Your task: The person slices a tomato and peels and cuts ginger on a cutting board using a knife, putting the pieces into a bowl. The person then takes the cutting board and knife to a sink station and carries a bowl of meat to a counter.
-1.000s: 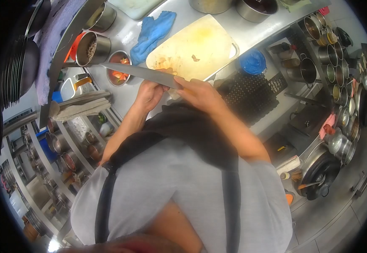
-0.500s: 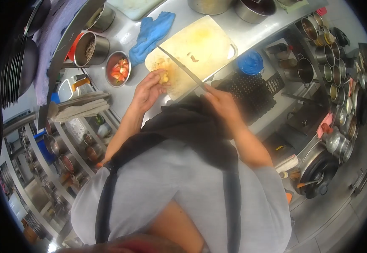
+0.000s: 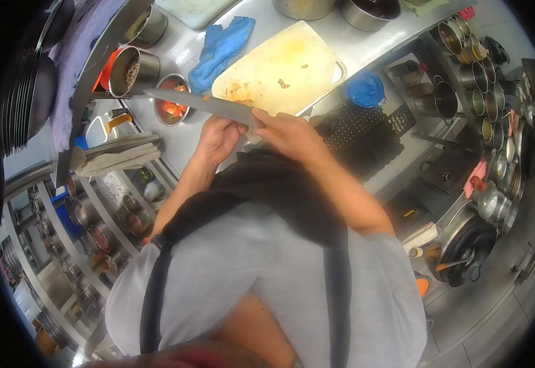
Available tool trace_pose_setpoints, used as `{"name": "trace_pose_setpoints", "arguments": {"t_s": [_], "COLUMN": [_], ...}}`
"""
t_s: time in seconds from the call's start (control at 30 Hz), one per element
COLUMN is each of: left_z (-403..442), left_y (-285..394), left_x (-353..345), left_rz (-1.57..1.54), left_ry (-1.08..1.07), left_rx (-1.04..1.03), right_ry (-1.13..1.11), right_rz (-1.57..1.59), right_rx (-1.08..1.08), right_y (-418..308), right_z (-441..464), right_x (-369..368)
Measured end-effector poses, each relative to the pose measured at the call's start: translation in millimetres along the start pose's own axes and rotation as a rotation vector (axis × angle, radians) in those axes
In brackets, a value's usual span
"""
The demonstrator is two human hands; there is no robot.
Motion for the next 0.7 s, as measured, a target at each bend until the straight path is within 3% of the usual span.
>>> {"name": "trace_pose_setpoints", "arguments": {"t_s": [0.23,0.33,0.47,0.53,0.7], "left_z": [-2.3,-2.5,1.7,1.0,6.4], "left_y": [-7.6,1.3,6.3,5.3,-1.8], "left_x": [19.4,25.7,16.2,11.3,15.7], "left_rz": [0.027,0.066,0.058,0.031,-0.006], "left_ry": [0.056,-0.061,-0.025,0.014,0.021], "left_rx": [0.057,0.016,0.044,0.066,0.011], "right_ry": [-0.022,-0.097,0.065,0.102,0.045], "right_rz": [0.015,0.009,0.033,0.027,0.074], "right_rx": [-0.138,-0.503,-0.392,-0.225,-0.015], "right_y": [41.8,79.9,68.1,39.6,-4.0], "right_z": [-38.3,-66.7,-55.9,-30.1,0.8], "right_x": [7.4,15.0,22.0,22.5,6.5]}}
Point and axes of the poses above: each hand's wrist, its own z-axis towards the middle knuckle, its own x-axis out of the back of the hand, y = z × x, the point moved 6 cm from there along z, towards the middle knuckle, and after that the axes turned 2 degrees about -y, right-handed, at the moved point
